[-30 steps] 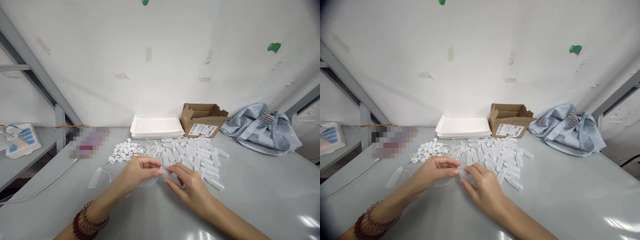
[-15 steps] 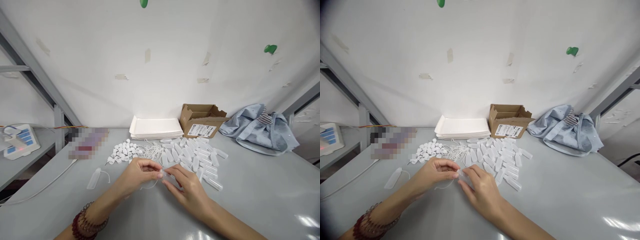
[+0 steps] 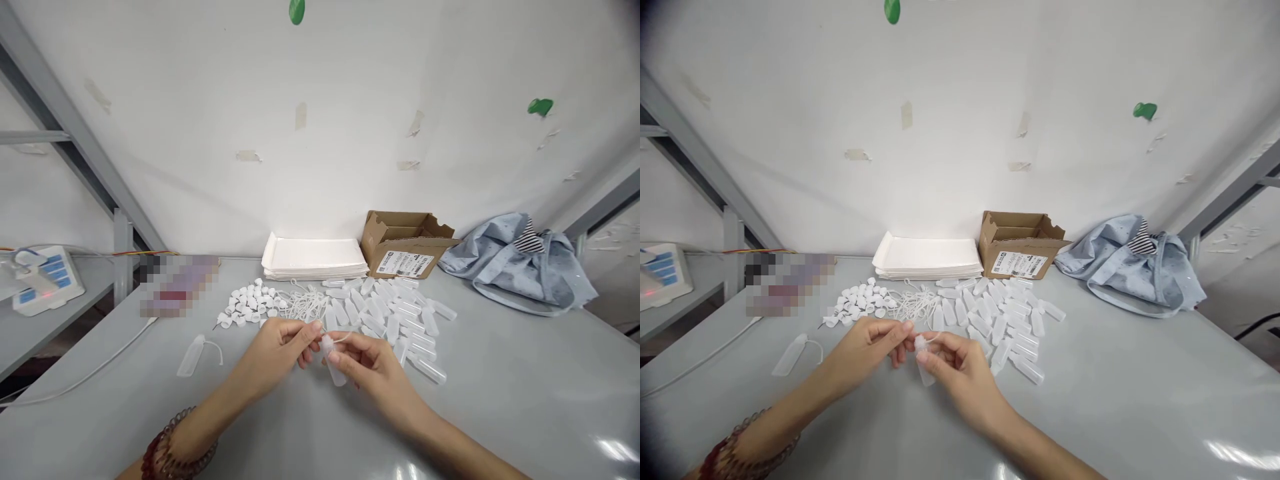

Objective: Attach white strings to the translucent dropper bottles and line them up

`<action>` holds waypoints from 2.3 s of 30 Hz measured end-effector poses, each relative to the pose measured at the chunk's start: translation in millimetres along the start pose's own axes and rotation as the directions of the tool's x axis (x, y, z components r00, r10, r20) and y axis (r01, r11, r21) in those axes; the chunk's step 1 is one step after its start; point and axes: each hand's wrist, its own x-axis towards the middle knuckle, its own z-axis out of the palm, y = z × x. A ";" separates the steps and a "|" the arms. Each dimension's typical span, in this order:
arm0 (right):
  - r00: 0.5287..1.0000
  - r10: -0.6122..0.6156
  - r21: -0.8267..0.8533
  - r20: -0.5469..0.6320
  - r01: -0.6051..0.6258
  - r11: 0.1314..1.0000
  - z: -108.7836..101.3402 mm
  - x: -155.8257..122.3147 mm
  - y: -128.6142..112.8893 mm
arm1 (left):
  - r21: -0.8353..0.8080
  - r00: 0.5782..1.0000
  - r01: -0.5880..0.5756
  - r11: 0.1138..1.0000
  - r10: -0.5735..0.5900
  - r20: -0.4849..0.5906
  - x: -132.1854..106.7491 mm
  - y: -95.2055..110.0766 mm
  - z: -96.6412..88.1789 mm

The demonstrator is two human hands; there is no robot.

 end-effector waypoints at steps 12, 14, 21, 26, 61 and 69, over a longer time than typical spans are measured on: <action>0.990 0.137 0.389 0.018 -0.133 0.912 -2.7 4.7 -1.2 | 0.504 0.832 -0.499 0.705 0.552 0.051 -12.5 -14.1 20.0; 0.991 0.132 0.378 0.034 -0.135 0.916 -2.0 4.2 -0.3 | 0.530 0.819 -0.519 0.671 0.568 0.082 -11.6 -12.1 19.0; 0.970 0.211 0.212 0.122 -0.233 0.949 -1.0 4.0 6.0 | 0.644 0.798 -0.534 0.548 0.577 0.172 -17.6 -22.8 -8.0; 0.973 0.230 -0.115 -0.020 -0.230 0.966 -2.3 2.2 2.3 | 0.726 0.864 -0.426 0.539 0.480 0.150 -37.2 -41.2 -50.1; 0.889 -0.332 -0.603 0.316 0.459 0.652 14.3 1.8 15.3 | 0.635 0.977 -0.163 0.755 0.213 -0.002 -63.6 -70.1 -123.2; 0.728 -0.430 -0.631 0.534 0.682 0.370 69.3 36.6 9.0 | 0.593 0.985 -0.078 0.801 0.152 -0.076 -68.0 -91.8 -130.6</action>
